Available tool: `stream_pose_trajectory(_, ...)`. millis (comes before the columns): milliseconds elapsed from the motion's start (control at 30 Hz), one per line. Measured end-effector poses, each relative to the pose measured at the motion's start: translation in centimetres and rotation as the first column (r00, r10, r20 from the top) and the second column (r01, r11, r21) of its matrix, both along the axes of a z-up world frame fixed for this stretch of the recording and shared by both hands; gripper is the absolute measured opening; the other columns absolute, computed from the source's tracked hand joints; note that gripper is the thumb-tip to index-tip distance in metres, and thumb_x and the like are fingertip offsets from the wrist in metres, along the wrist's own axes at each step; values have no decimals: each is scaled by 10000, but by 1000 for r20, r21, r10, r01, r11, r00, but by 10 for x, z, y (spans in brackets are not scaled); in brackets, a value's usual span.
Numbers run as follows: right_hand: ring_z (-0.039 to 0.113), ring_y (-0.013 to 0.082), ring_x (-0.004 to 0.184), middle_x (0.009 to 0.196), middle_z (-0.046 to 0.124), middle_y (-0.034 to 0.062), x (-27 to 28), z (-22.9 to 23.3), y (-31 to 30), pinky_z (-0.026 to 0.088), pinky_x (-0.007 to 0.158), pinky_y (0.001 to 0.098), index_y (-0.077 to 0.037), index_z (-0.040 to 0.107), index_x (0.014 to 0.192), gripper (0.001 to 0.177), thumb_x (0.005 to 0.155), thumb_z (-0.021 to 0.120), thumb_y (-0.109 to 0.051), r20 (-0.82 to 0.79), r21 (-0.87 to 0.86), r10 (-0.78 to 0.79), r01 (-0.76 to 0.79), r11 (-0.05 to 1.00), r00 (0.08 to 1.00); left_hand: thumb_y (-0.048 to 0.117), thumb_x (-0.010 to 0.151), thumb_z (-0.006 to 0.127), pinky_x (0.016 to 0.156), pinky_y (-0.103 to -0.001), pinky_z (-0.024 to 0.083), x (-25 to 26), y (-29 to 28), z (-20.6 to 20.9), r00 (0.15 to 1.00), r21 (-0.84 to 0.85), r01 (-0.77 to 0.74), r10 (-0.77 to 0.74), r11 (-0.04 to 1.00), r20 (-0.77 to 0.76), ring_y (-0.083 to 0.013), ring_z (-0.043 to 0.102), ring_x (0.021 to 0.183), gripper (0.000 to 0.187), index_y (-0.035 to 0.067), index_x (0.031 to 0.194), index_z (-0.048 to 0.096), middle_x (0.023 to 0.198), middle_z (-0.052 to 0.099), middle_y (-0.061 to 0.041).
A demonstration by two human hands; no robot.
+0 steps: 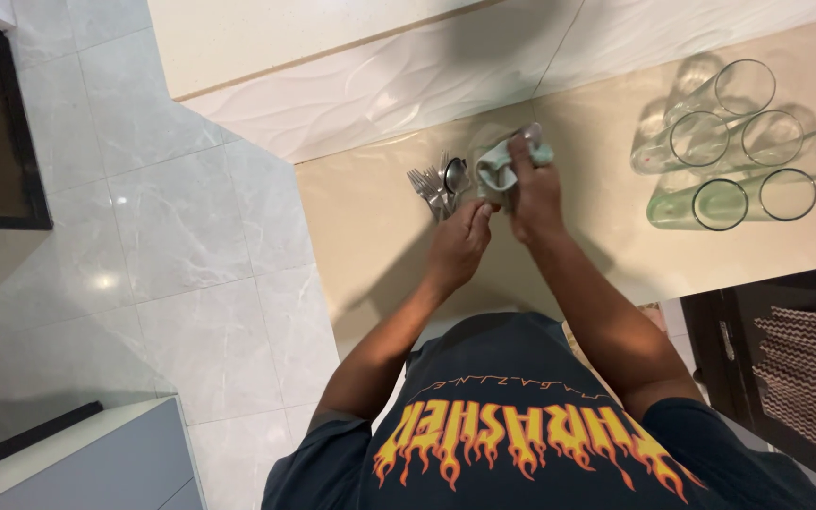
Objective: The recorder wipes metal spoons and forks with a cloth and sets them on the dining table next to plates.
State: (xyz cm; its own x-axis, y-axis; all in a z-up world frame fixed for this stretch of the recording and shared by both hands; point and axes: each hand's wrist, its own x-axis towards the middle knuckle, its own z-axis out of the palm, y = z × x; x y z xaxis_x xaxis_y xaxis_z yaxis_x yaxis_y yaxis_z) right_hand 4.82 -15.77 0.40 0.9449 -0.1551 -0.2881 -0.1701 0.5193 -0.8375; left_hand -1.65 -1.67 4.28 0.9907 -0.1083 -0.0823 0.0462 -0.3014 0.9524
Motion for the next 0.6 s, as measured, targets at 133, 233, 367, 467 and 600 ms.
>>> stream_pose_trajectory(133,678,126,759,924,733,16,0,14,-2,478,557,271,-87,707,1109,240,968,687,-279,-122,178,151,-128,976,981,242,1073,492,610,-434,498,-1,2,-14,1000,16,-27,27,1000,6,-316,686,680,244,79,1113,669,762,673,-147)
stream_pose_trajectory(233,696,131,827,960,724,26,11,-4,-18,575,695,283,-40,698,1099,239,992,712,-254,-72,70,268,-263,962,961,280,1090,493,606,-456,499,-6,11,-8,996,80,-29,36,996,-78,-332,711,680,265,81,1079,668,737,671,-151)
stream_pose_trajectory(367,674,130,825,958,724,29,19,-9,-21,563,700,284,-26,709,1083,224,997,759,-227,31,-270,270,-252,929,962,312,1065,476,625,-473,509,-5,18,4,998,156,34,-25,987,-59,-334,709,707,298,115,1147,685,761,704,-149)
stream_pose_trajectory(467,654,110,801,921,701,-5,9,-13,-10,544,679,278,-54,695,1045,182,1000,742,-224,16,-202,225,-217,955,974,326,1056,473,639,-472,515,-3,16,-1,992,144,36,-18,989,-122,-321,717,710,315,117,1146,690,758,712,-151)
stream_pose_trajectory(600,602,128,662,799,667,-10,1,-26,-5,474,560,294,-85,697,963,181,999,679,-262,-166,-9,363,-370,929,917,336,1073,480,635,-447,506,-11,17,-38,999,143,12,-5,990,-49,-298,707,728,325,100,1109,701,771,722,-118)
